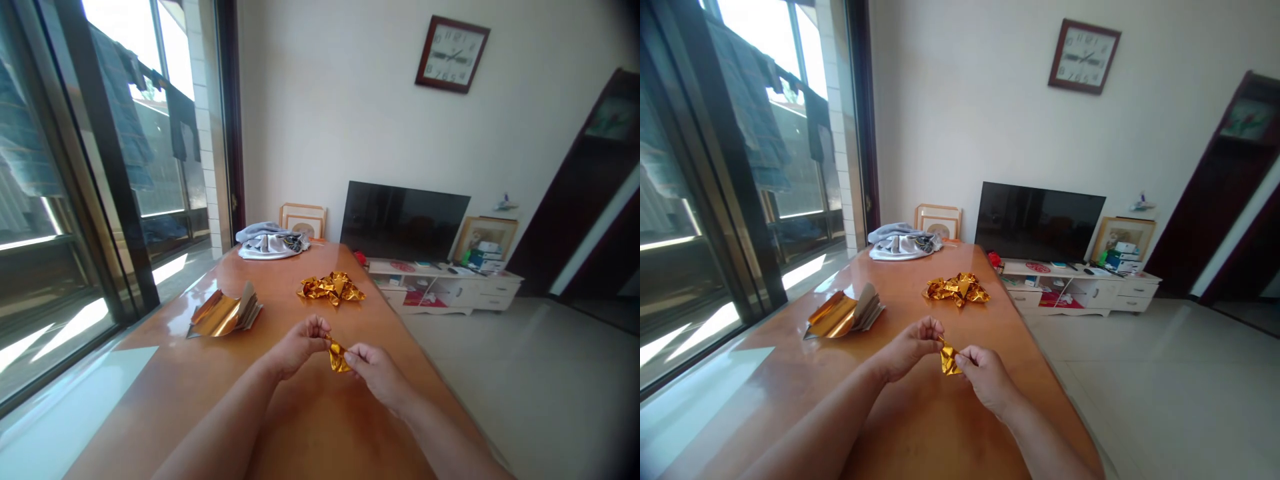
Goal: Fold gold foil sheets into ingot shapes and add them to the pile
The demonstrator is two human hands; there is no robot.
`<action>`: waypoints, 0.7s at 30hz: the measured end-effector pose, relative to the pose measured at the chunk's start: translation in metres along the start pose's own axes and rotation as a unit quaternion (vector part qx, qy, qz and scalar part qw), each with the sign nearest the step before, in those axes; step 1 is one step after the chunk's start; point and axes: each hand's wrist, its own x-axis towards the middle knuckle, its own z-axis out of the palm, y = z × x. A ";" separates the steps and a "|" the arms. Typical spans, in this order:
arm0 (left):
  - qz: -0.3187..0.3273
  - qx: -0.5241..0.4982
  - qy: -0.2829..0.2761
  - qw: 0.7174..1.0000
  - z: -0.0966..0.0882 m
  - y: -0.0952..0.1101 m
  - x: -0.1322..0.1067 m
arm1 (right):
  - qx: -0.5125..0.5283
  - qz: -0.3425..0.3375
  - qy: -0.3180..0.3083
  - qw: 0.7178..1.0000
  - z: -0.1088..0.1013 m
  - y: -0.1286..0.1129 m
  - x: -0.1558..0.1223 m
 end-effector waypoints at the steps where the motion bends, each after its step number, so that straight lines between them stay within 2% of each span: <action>1: -0.003 -0.014 -0.006 1.000 0.003 0.005 -0.001 | 0.022 0.004 0.005 1.000 -0.001 -0.004 -0.005; 5: -0.031 -0.034 -0.020 0.999 0.014 0.031 -0.004 | 0.097 0.001 0.014 0.995 -0.005 -0.020 -0.028; 11: -0.049 -0.019 0.024 0.998 0.035 0.063 -0.021 | 0.130 -0.009 0.030 0.991 -0.001 -0.049 -0.062; 14: -0.039 -0.010 0.026 0.999 0.054 0.062 -0.045 | 0.134 -0.026 0.041 0.990 0.005 -0.057 -0.076; 18: -0.007 0.034 0.033 0.999 0.085 0.046 -0.087 | 0.128 -0.057 0.036 0.989 0.017 -0.058 -0.094; 21: 0.039 0.038 0.087 0.995 0.103 0.034 -0.113 | 0.089 -0.072 0.025 0.993 0.026 -0.058 -0.108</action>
